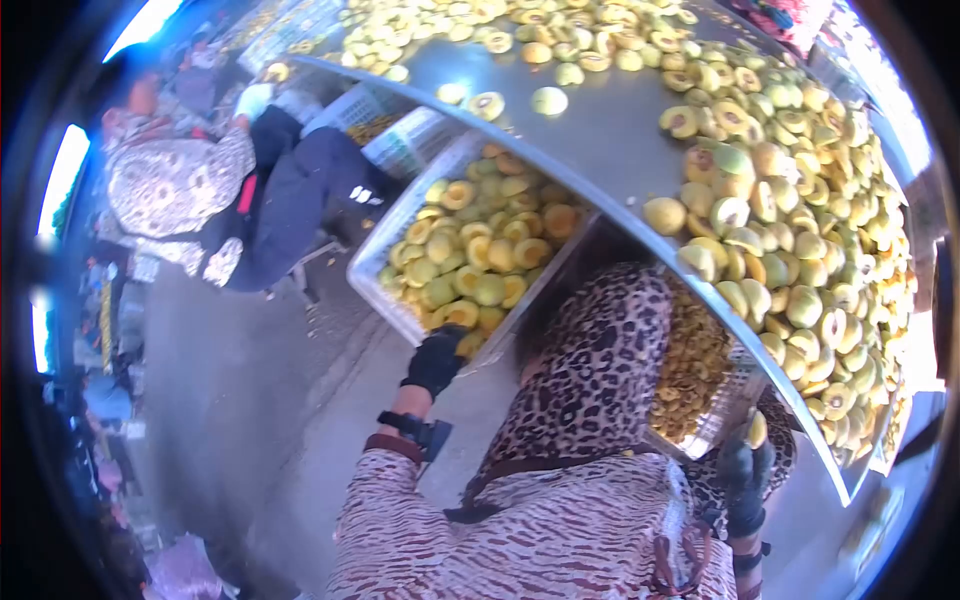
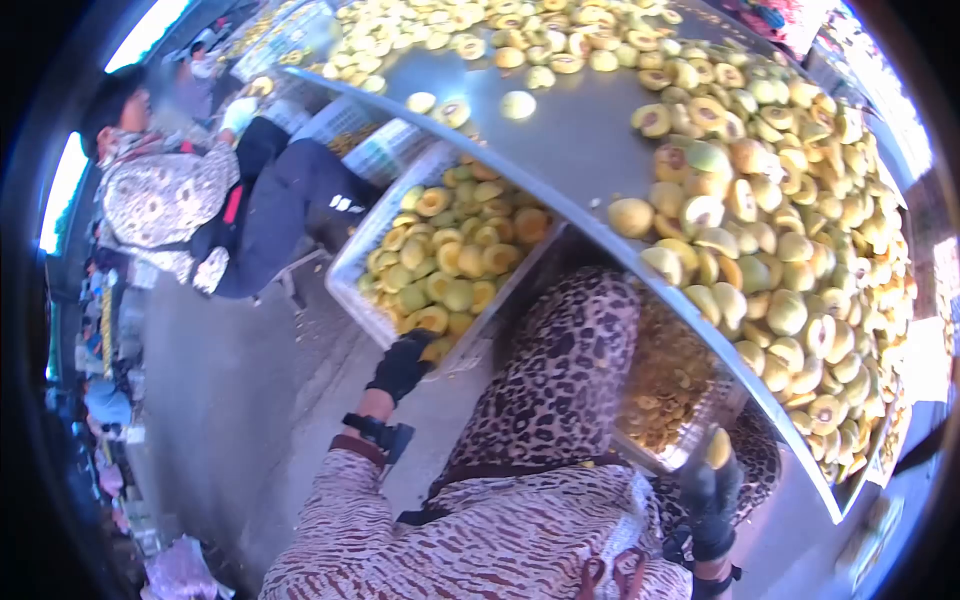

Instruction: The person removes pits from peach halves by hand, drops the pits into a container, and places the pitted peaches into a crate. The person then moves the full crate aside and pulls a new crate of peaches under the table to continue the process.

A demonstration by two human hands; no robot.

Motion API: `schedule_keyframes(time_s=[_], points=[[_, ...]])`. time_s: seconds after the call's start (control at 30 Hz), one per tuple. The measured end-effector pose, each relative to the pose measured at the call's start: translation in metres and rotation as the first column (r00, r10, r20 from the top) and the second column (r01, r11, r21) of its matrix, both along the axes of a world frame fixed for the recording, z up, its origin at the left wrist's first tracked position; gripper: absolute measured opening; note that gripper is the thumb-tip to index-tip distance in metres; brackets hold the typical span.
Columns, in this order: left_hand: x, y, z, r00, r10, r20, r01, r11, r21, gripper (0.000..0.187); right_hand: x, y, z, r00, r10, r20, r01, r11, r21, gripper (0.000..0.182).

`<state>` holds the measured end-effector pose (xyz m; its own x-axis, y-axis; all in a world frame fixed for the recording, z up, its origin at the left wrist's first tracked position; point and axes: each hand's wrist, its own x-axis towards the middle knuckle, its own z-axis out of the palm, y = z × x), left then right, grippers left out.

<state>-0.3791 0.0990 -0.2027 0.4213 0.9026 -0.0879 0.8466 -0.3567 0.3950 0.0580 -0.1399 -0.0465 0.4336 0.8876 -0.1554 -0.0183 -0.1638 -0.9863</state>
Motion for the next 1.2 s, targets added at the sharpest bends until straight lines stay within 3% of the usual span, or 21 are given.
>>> schedule_keyframes(time_s=[0.03, 0.07, 0.1, 0.17, 0.2, 0.23, 0.27, 0.3, 0.37, 0.5, 0.57, 0.63, 0.73, 0.77, 0.8, 0.83, 0.9, 0.97, 1.07, 1.13, 1.2], points=[[-0.003, 0.008, -0.006, 0.993, -0.033, -0.112, 0.041, 0.997, 0.066, 0.049, -0.010, 0.001, 0.007, 0.992, -0.099, -0.084, 0.097, 0.995, -0.024, 0.043], [-0.002, 0.019, -0.001, 0.954, -0.014, -0.299, -0.029, 0.990, -0.139, 0.054, -0.001, 0.000, 0.014, 0.964, -0.072, -0.255, 0.032, 0.987, -0.159, 0.040], [0.013, 0.029, 0.018, 0.903, -0.093, -0.419, -0.023, 0.964, -0.264, 0.060, -0.001, -0.002, 0.015, 0.985, 0.022, -0.172, -0.048, 0.988, -0.147, 0.040], [-0.021, 0.036, -0.035, 0.985, -0.132, -0.108, 0.126, 0.990, -0.058, 0.058, -0.005, 0.001, 0.019, 0.991, 0.079, 0.104, -0.070, 0.993, -0.093, 0.034], [-0.004, 0.034, -0.005, 0.999, -0.009, 0.042, 0.013, 0.995, -0.097, 0.062, -0.001, 0.004, 0.022, 0.968, 0.133, 0.214, -0.116, 0.989, -0.091, 0.034], [0.013, 0.032, 0.023, 0.994, 0.105, -0.028, -0.108, 0.969, -0.220, 0.066, 0.002, 0.005, 0.025, 0.932, 0.191, 0.308, -0.167, 0.981, -0.104, 0.034], [-0.004, 0.028, -0.006, 0.997, -0.037, 0.074, 0.037, 0.999, -0.003, 0.062, 0.002, 0.006, 0.027, 0.936, 0.163, 0.312, -0.140, 0.986, -0.095, 0.034], [-0.002, 0.022, -0.004, 0.996, -0.059, 0.071, 0.059, 0.998, 0.005, 0.062, 0.000, 0.006, 0.028, 0.950, 0.123, 0.285, -0.107, 0.992, -0.074, 0.034], [0.011, 0.011, 0.012, 0.956, -0.083, -0.280, 0.079, 0.997, -0.027, 0.060, 0.003, 0.001, 0.025, 0.966, 0.069, 0.247, -0.063, 0.997, -0.034, 0.035], [0.032, 0.014, 0.020, 0.810, 0.023, -0.586, 0.078, 0.986, 0.146, 0.056, 0.007, -0.002, 0.007, 0.931, 0.042, 0.363, -0.075, 0.994, 0.076, 0.033], [0.035, 0.043, 0.017, 0.752, -0.237, -0.615, 0.126, 0.967, -0.219, 0.048, 0.008, -0.004, -0.002, 0.985, -0.011, 0.175, 0.018, 0.999, -0.040, 0.027], [0.044, 0.103, 0.026, 0.660, -0.451, -0.600, 0.228, 0.882, -0.412, 0.041, 0.015, -0.003, -0.018, 0.966, -0.033, 0.255, 0.043, 0.999, -0.033, 0.023], [0.132, 0.137, 0.095, 0.978, -0.117, -0.174, 0.166, 0.938, 0.306, 0.037, 0.017, 0.005, 0.007, 0.932, -0.158, 0.326, 0.135, 0.987, 0.091, 0.018], [0.177, 0.125, 0.142, 0.982, -0.144, 0.119, 0.101, 0.946, 0.308, 0.033, 0.014, 0.004, 0.017, 0.913, -0.265, 0.309, 0.205, 0.955, 0.215, 0.017], [0.216, 0.114, 0.161, 0.794, -0.282, 0.538, 0.121, 0.941, 0.315, 0.029, 0.012, 0.001, 0.013, 0.913, -0.291, 0.285, 0.220, 0.941, 0.256, 0.015], [0.246, 0.107, 0.171, 0.741, -0.400, 0.539, 0.257, 0.911, 0.322, 0.031, 0.014, -0.003, -0.007, 0.911, -0.302, 0.281, 0.229, 0.937, 0.264, 0.015], [0.293, 0.086, 0.166, 0.683, -0.605, 0.408, 0.488, 0.795, 0.362, 0.036, 0.021, -0.013, -0.051, 0.675, 0.063, 0.735, 0.033, 0.993, -0.115, 0.015], [0.322, 0.079, 0.147, 0.741, -0.649, 0.171, 0.582, 0.748, 0.318, 0.043, 0.015, -0.012, -0.032, 0.769, -0.010, 0.639, 0.057, 0.997, -0.054, 0.015], [0.336, 0.093, 0.140, 0.724, -0.626, 0.290, 0.558, 0.778, 0.289, 0.036, 0.012, -0.009, 0.013, 0.903, -0.266, 0.338, 0.222, 0.961, 0.163, 0.013], [0.341, 0.097, 0.143, 0.528, -0.043, 0.848, 0.327, 0.932, -0.157, 0.027, 0.007, -0.007, 0.021, 0.913, -0.310, 0.266, 0.243, 0.936, 0.255, 0.013], [0.341, 0.070, 0.161, 0.464, -0.195, 0.864, 0.430, 0.902, -0.027, 0.025, 0.003, -0.002, 0.017, 0.949, -0.234, 0.211, 0.167, 0.942, 0.293, 0.014]])
